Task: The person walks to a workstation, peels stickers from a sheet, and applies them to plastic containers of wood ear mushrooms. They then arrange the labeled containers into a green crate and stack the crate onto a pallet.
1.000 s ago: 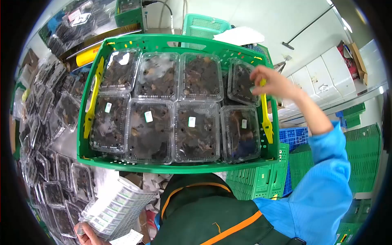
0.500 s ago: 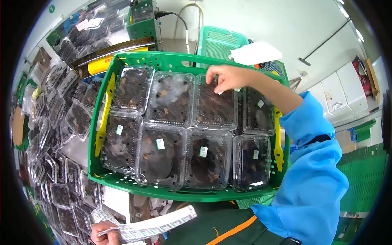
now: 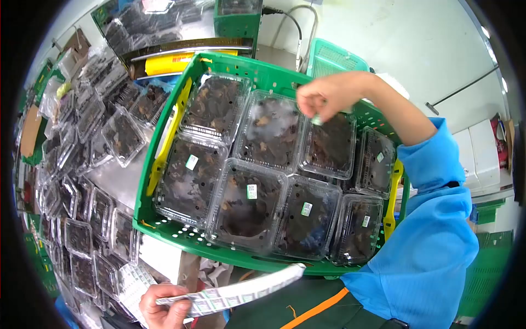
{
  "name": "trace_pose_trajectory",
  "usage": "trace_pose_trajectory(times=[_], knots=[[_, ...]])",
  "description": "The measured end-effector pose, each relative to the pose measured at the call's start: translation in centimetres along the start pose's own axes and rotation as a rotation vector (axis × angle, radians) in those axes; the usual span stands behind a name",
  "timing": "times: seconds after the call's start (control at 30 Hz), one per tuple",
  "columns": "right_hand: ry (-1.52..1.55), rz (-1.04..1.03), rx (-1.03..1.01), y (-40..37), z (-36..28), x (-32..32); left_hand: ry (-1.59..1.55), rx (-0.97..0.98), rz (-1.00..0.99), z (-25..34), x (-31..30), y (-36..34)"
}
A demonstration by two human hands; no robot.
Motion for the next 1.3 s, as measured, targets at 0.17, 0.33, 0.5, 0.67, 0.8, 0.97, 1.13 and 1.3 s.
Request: trace_pose_trajectory(times=[0.17, 0.33, 0.5, 0.67, 0.8, 0.97, 1.13, 1.3], knots=[[-0.276, 0.021, 0.226, -0.9, 7.8, 2.5, -0.014, -0.015, 0.060, -0.5, -0.4, 0.5], [-0.297, 0.251, 0.121, -1.5, 0.3, -1.2, -0.014, -0.079, -0.046, -0.2, 2.0, 1.6], [0.078, 0.088, -0.234, 5.2, -3.3, 0.2, -0.090, -0.147, -0.214, 0.0, 5.4, 3.7], [0.042, 0.280, -0.302, 3.9, -3.2, -1.6, -0.119, -0.165, -0.188, -0.4, 4.8, 4.0], [0.252, 0.345, -0.305, 1.4, -3.9, -3.6, -0.153, -0.137, -0.195, -0.4, 4.7, 4.3], [0.085, 0.231, -0.318, 3.4, -5.9, -2.8, -0.189, -0.155, -0.207, 0.4, 5.3, 4.8], [-0.029, 0.346, -0.173, 3.8, -4.1, -1.4, -0.119, -0.185, -0.103, -0.2, 4.0, 5.5], [0.230, 0.410, -0.104, 2.0, -8.0, 1.5, -0.019, -0.199, -0.062, -0.7, 3.2, 5.8]])
Point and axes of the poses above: each hand's wrist, its own y-axis towards the middle knuckle, its own x-axis out of the palm, z = x × y, the point moved 10 cm from there along y, towards the middle knuckle, and after that the axes turned 2 degrees about x, right-handed, at the moved point
